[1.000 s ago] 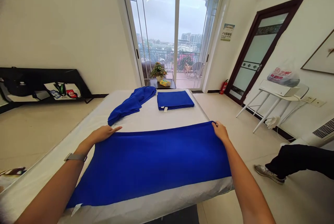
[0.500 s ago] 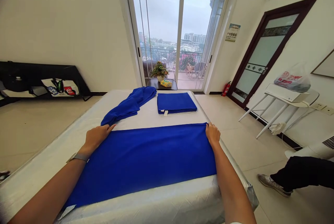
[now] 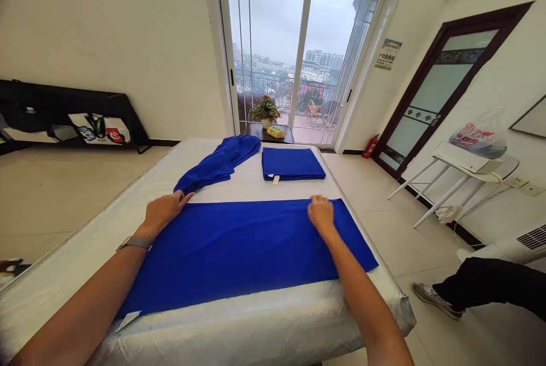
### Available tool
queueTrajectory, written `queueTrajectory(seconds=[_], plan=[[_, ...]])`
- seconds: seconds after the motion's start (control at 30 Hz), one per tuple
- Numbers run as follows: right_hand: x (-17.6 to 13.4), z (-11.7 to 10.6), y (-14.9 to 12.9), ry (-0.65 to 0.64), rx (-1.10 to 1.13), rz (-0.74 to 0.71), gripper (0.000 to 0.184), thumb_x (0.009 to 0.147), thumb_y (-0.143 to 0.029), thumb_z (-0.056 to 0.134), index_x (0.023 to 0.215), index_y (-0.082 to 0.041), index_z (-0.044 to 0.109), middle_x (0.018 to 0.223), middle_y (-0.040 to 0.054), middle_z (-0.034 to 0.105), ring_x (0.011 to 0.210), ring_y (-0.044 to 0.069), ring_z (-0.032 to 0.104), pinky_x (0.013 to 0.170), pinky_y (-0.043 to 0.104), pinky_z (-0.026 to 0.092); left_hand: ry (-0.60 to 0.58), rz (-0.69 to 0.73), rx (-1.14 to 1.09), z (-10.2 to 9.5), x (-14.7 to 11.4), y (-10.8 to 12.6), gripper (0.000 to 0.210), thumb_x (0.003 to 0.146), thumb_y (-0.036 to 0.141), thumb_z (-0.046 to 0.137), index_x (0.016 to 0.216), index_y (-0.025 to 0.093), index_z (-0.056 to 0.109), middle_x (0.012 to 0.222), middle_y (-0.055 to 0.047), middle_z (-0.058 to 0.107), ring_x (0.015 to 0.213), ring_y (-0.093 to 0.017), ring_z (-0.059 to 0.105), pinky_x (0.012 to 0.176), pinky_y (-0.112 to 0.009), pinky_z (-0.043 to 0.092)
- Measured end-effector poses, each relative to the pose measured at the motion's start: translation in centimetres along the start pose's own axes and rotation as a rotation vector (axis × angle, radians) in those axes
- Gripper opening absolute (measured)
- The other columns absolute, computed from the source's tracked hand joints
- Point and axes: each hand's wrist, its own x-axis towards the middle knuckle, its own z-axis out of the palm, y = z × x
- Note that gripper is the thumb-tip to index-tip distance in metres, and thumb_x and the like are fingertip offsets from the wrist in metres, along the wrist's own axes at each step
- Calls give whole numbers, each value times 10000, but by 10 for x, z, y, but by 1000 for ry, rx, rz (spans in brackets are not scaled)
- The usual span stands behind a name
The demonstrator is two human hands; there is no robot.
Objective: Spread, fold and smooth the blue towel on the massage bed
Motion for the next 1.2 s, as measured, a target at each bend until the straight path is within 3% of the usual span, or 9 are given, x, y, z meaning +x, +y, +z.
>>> queueTrajectory(seconds=[0.13,0.2,0.3,0.5,0.9,1.2], plan=[[-11,7,-89,-158,244,-299,497,1035,-413,342,1437,-188,528,1490,84,524,1368,209,451,1148,327,302,-91,92,-95,3,4,-13,621,940,666,235,1122,227,634,1035,-151,745,956,-333,696,728,-367,481],[-14,16,-121,-227,285,-337,577,1043,-477,283,1510,-178,443,1580,66,412,1467,204,321,1208,352,205,-143,145,-155,6,9,-22,579,921,660,302,1189,246,605,1102,-127,740,995,-309,693,754,-355,497],[-17,28,-145,-309,288,-308,662,1042,-523,207,1585,-153,287,1649,62,253,1530,212,162,1241,415,94,-167,221,-256,11,16,-35,514,912,559,364,1271,250,563,1136,-97,735,1032,-266,685,844,-342,507],[-18,31,-146,-363,275,-296,702,1030,-559,150,1612,-169,190,1671,33,154,1544,194,79,1246,409,33,-28,201,-303,17,18,-32,479,936,427,350,1308,203,554,1253,-126,689,1107,-277,655,919,-367,495],[-14,34,-148,-389,301,-296,715,1025,-565,140,1613,-161,175,1674,35,137,1545,195,65,1245,416,20,-84,177,-173,24,27,-48,451,894,295,345,1183,176,669,1195,-165,702,1072,-312,666,879,-388,508],[2,37,-121,-394,274,-256,690,1035,-518,134,1610,-140,185,1671,33,156,1543,194,85,1247,411,43,-45,155,-236,23,25,-52,440,878,319,379,1170,191,683,1156,-147,736,1091,-306,668,888,-374,498]])
